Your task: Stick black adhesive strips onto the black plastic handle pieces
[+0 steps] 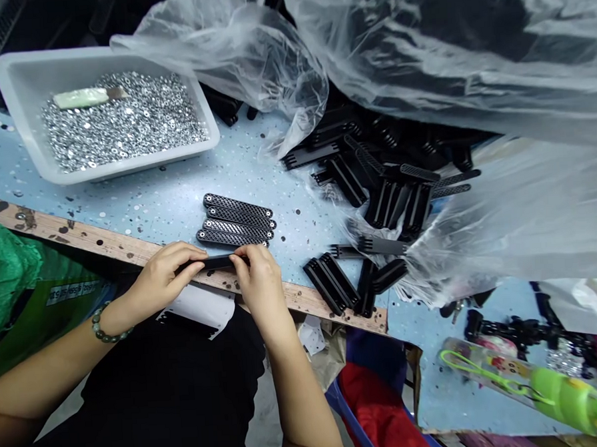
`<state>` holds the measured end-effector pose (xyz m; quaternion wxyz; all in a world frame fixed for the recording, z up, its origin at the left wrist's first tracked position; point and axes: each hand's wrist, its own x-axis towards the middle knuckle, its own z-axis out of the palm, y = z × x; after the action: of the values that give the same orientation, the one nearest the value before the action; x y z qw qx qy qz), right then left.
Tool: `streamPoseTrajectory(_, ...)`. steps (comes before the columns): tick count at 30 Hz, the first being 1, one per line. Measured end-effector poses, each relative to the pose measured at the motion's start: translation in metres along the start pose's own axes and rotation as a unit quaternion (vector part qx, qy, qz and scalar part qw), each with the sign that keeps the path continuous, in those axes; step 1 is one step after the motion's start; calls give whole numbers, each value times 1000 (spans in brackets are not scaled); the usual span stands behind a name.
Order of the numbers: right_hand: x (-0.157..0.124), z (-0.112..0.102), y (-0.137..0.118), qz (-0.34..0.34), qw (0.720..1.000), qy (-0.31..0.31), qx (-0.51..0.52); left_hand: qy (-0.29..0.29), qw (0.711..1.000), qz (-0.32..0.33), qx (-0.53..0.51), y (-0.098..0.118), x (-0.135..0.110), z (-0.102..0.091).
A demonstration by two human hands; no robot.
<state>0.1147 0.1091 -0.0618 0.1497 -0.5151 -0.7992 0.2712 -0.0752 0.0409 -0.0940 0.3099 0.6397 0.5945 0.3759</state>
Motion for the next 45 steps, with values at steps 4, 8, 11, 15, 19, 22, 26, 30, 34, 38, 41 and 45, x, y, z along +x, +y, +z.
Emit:
streamPoseTrajectory(4, -12, 6, 5, -14, 982, 125, -138, -1, 1000, -13, -2, 2, 0, 0)
streamPoseTrajectory(8, -35, 22, 13, -175, 944, 174, -220, 0, 1000, -25, -7, 4, -2, 0)
streamPoseTrajectory(11, -47, 29, 22, -130, 946, 164, -246, -1, 1000, -21, -7, 3, 0, 1)
streamPoseTrajectory(15, -55, 25, 29, -91, 949, 236, -190, -2, 1000, -12, 5, 5, 3, 0)
streamPoseTrajectory(19, -78, 33, 25, -198, 959, 202, -20, 89, 994, 49, 46, 12, -26, -18)
streamPoseTrajectory(22, -104, 54, 22, -204, 970, 98, 87, 94, 994, -11, 53, 5, -70, -33)
streamPoseTrajectory(26, -130, 90, 19, -143, 972, 9, 186, -158, 961, -219, 55, -22, -122, -28)
streamPoseTrajectory(30, -128, 116, 11, -152, 969, -35, 189, -209, 946, -245, 27, -40, -131, -1)
streamPoseTrajectory(34, -115, 121, 6, -140, 977, -14, 163, -174, 968, -171, -59, -31, -115, 12)
streamPoseTrajectory(38, -109, 116, 8, -73, 956, -21, 282, -169, 977, -107, -77, -24, -104, 12)
streamPoseTrajectory(41, -110, 109, 12, -1, 930, -30, 366, -184, 974, -119, -58, -32, -104, 12)
streamPoseTrajectory(45, -102, 75, 14, 24, 901, 7, 433, -214, 959, -182, 40, -46, -110, 1)
